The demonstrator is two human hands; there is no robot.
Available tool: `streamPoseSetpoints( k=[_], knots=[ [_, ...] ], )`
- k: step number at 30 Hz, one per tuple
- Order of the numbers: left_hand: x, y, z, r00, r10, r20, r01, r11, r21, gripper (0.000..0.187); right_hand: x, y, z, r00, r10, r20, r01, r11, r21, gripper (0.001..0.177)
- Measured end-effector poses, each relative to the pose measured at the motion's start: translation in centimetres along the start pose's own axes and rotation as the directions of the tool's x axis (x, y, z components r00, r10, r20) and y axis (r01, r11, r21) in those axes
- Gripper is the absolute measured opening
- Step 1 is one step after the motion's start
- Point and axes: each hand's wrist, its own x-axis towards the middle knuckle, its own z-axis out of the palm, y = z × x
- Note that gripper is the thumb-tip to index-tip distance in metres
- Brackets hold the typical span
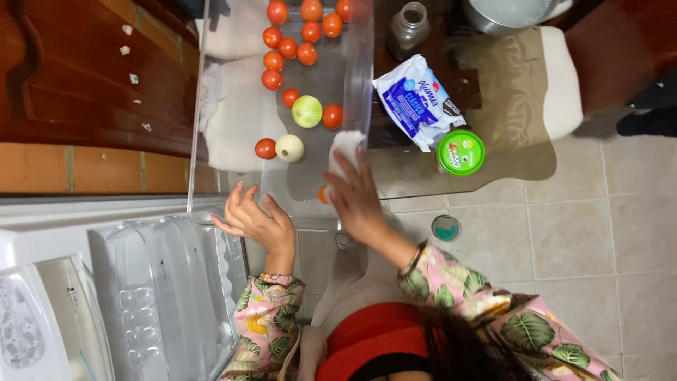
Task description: The person cleans a vegetable bin with a cloth and organizes various food items, including tomatoes, onions, a blue pot, milk packets, and small jars, inside a refrigerator.
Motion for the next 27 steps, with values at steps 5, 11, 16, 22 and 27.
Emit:
streamPoseSetpoints(
  k=[5,11,16,22,27],
  knots=[
    [0.4,0.4,-0.2,1.000,0.017,-0.003,-0.017,1.000,-0.024,0.044,-4.2,-3.3,-1.0,0.999,-0.031,-0.022,0.033,0.995,0.093,0.045],
    [0.8,-0.1,-0.2,0.997,0.073,-0.015,-0.072,0.997,0.010,0.040,-7.1,-3.9,-1.5,0.966,-0.231,-0.116,0.245,0.961,0.131,0.039],
    [0.8,-0.1,-1.0,0.998,0.064,0.015,-0.065,0.995,0.070,0.029,-7.4,-2.7,-5.5,0.914,-0.398,-0.081,0.396,0.829,0.394,0.039],
    [0.0,1.9,-2.1,0.999,-0.008,0.044,0.002,0.992,0.125,0.020,-5.4,10.4,-9.5,0.944,-0.314,-0.099,0.326,0.935,0.143,0.040],
    [0.2,5.9,-2.5,0.983,-0.104,0.154,0.104,0.995,0.005,0.022,-8.4,21.5,-7.6,0.880,-0.465,0.101,0.463,0.885,0.046,0.024]
  ],
)
